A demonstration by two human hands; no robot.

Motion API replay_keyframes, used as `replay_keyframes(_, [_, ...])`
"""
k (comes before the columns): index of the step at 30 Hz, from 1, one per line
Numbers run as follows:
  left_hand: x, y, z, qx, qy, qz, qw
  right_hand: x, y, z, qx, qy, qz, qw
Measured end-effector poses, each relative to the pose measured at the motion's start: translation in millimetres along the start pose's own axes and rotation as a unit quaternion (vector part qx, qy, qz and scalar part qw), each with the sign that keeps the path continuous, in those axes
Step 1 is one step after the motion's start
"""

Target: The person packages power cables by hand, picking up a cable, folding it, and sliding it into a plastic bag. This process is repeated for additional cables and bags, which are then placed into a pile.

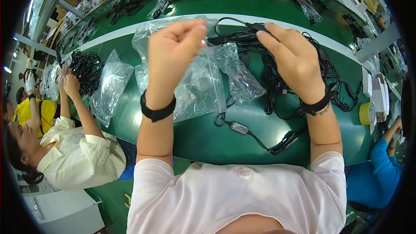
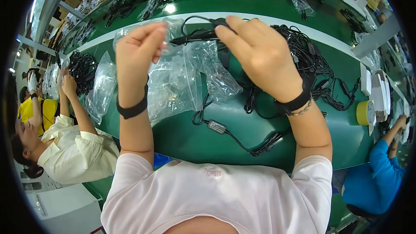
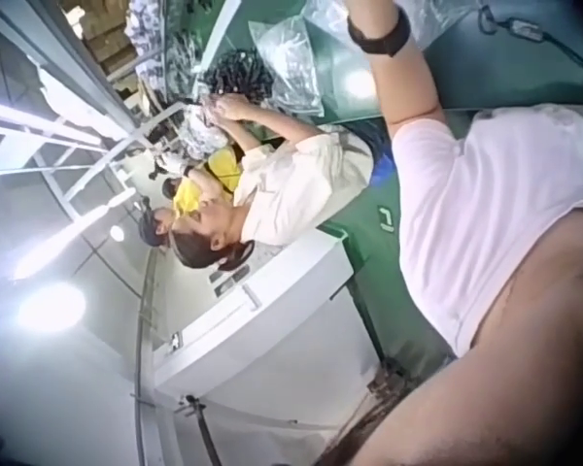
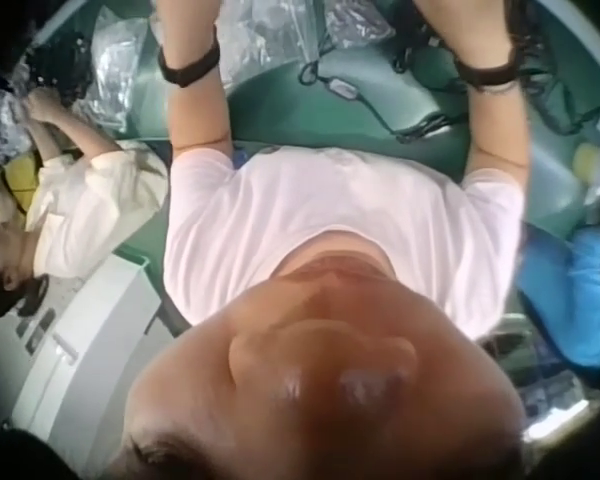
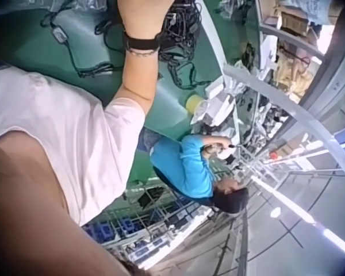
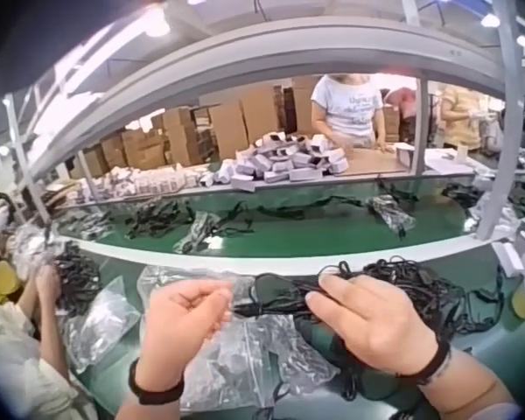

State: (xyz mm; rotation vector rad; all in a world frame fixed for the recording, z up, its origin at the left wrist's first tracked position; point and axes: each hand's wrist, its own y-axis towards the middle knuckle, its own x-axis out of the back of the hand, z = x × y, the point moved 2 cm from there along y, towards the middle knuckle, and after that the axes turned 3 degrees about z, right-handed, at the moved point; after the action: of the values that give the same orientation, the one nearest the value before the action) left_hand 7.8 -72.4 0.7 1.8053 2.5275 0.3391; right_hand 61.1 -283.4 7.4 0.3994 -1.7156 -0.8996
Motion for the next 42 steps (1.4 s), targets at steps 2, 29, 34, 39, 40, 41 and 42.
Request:
replay_keyframes(2, [-17, -5, 7, -0.027, 0.031, 0.019, 0.999, -6, -2, 7, 0.041, 0.03, -0.018, 0.999])
replay_keyframes(29, [-42, -16, 9, -0.281, 0.185, 0.033, 0.941, -36, -12, 30, -0.032, 0.051, 0.004, 0.998])
replay_keyframes(34, [-56, -24, 13, -0.413, 0.253, 0.038, 0.874, -38, -11, 16, -0.246, 0.293, 0.077, 0.921])
replay_keyframes(39, [-56, -22, 17, -0.388, 0.262, 0.012, 0.883, -49, -19, 1, -0.43, 0.815, 0.009, 0.388])
replay_keyframes(40, [-54, -20, 19, -0.381, 0.229, -0.002, 0.896, -46, -17, 4, -0.38, 0.865, -0.017, 0.326])
replay_keyframes(41, [-52, -19, 21, -0.38, 0.191, -0.008, 0.905, -47, -16, 4, -0.333, 0.872, 0.011, 0.359])
replay_keyframes(42, [-53, -19, 20, -0.381, 0.189, -0.008, 0.905, -47, -16, 6, -0.334, 0.871, 0.011, 0.36])
